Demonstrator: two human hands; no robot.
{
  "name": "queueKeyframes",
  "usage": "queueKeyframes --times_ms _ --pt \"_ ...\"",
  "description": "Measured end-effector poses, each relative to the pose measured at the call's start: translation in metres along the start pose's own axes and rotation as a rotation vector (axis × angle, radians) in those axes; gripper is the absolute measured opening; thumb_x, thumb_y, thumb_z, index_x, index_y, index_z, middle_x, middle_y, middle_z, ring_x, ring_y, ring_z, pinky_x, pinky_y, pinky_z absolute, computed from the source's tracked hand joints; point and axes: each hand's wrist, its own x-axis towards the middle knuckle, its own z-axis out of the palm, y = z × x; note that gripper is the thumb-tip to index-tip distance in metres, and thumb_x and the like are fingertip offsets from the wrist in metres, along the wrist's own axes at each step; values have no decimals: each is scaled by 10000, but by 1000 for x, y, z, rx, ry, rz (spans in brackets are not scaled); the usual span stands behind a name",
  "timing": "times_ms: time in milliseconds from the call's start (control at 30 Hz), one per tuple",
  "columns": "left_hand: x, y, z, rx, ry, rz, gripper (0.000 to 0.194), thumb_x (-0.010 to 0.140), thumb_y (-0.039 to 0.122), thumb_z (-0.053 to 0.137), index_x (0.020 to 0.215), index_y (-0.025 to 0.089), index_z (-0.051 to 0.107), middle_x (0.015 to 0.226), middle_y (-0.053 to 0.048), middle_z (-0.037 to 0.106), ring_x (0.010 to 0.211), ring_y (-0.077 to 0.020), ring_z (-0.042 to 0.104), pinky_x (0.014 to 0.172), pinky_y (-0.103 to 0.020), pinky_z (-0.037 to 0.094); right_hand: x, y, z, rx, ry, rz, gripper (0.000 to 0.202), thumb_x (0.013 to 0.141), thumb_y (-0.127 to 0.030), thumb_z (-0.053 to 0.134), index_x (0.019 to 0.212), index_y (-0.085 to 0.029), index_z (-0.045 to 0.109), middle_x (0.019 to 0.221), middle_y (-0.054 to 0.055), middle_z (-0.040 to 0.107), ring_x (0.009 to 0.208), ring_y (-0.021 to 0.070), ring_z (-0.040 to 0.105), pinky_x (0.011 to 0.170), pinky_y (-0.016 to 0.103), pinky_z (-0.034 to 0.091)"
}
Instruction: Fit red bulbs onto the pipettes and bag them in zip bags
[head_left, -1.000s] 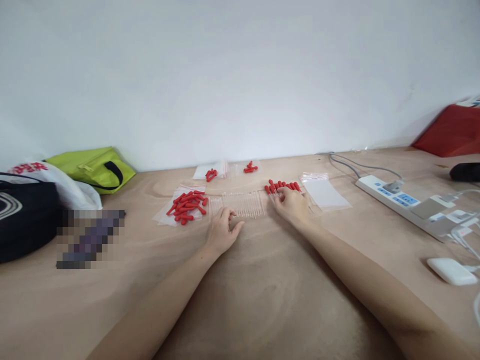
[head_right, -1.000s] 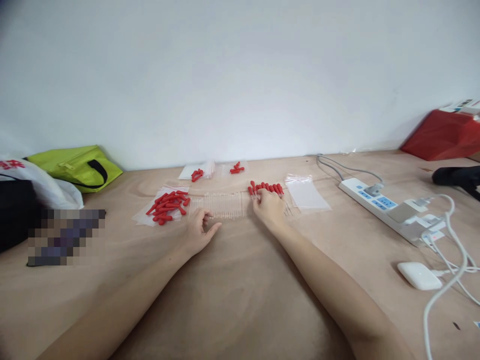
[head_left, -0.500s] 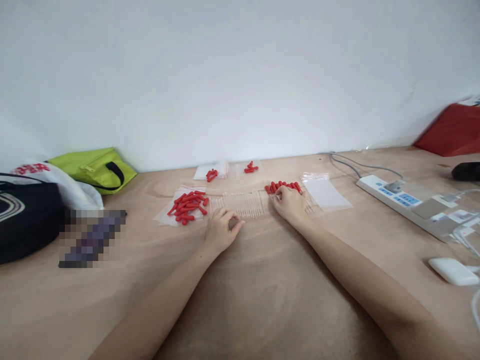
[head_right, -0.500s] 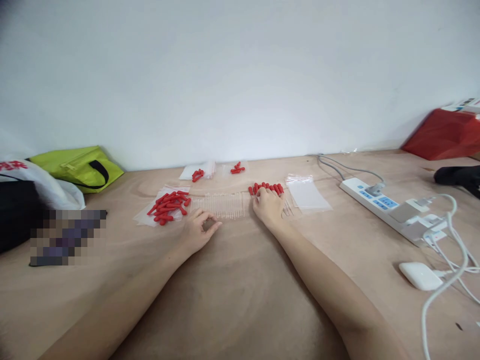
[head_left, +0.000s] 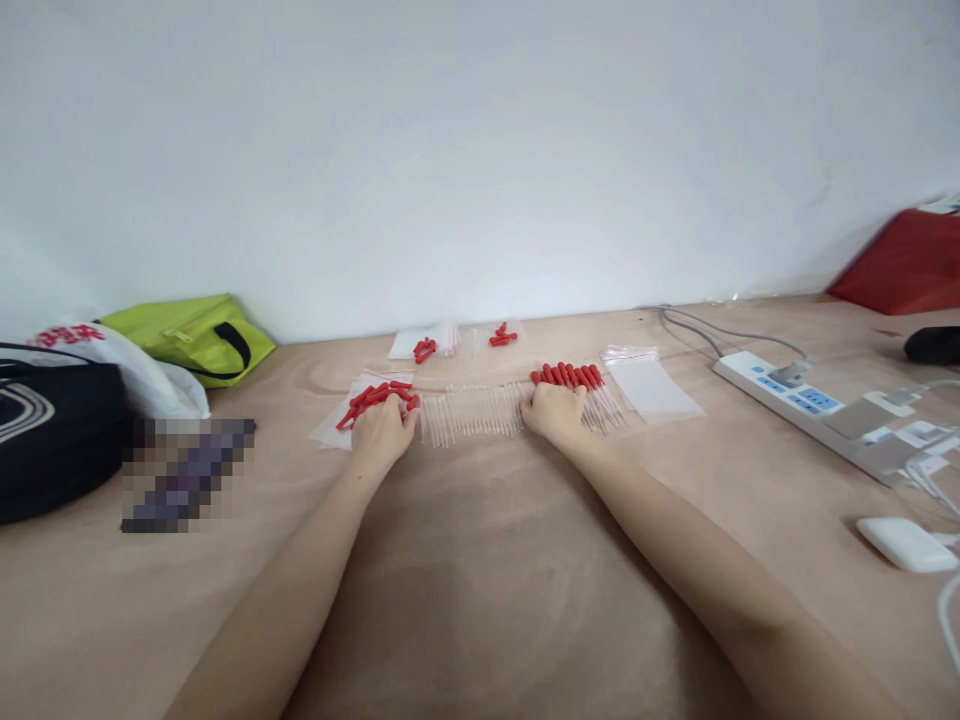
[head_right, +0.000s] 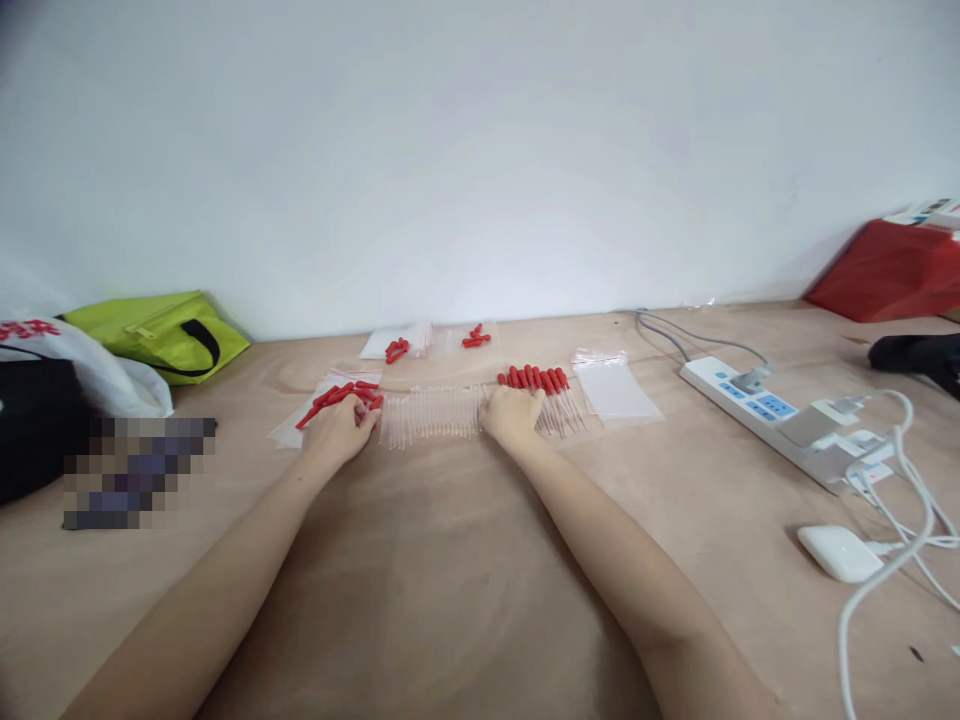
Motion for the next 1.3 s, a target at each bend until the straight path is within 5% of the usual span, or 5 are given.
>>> queueKeyframes --times_ms 167,333,500,700,1300 --pt "0 3 -1 10 57 7 218 766 360 473 771 170 581 732 -101 660 778 -309 614 696 -405 424 3 -6 1 11 9 -19 252 760 -245 440 738 -122 659 793 168 659 755 255 598 786 428 242" --pt "-1 11 -5 -241 160 118 220 738 282 532 919 166 578 739 -49 659 727 -245 598 670 -351 428 -4 2 -3 36 145 -73 263 791 -232 404 864 -85 609 860 195 638 845 289 572 751 414 271" --pt "-24 42 5 -370 214 467 135 778 241 522 824 185 635 819 -52 639 835 -226 545 780 -371 406 -25 36 1 135 269 -422 232 858 -230 346 925 -112 534 884 121 639 791 219 573 796 378 271" --pt "-56 69 17 -529 237 692 92 783 237 539 814 179 605 930 -58 608 924 -197 518 827 -344 396 -52 61 12 285 377 -738 261 882 -208 345 1054 -145 532 853 65 657 760 151 573 873 349 249" --pt "-58 65 14 -529 180 725 103 827 252 507 835 206 599 824 -1 684 814 -171 572 781 -342 332 -57 58 12 256 314 -866 260 873 -221 401 1019 -223 617 866 46 667 758 134 572 819 338 275"
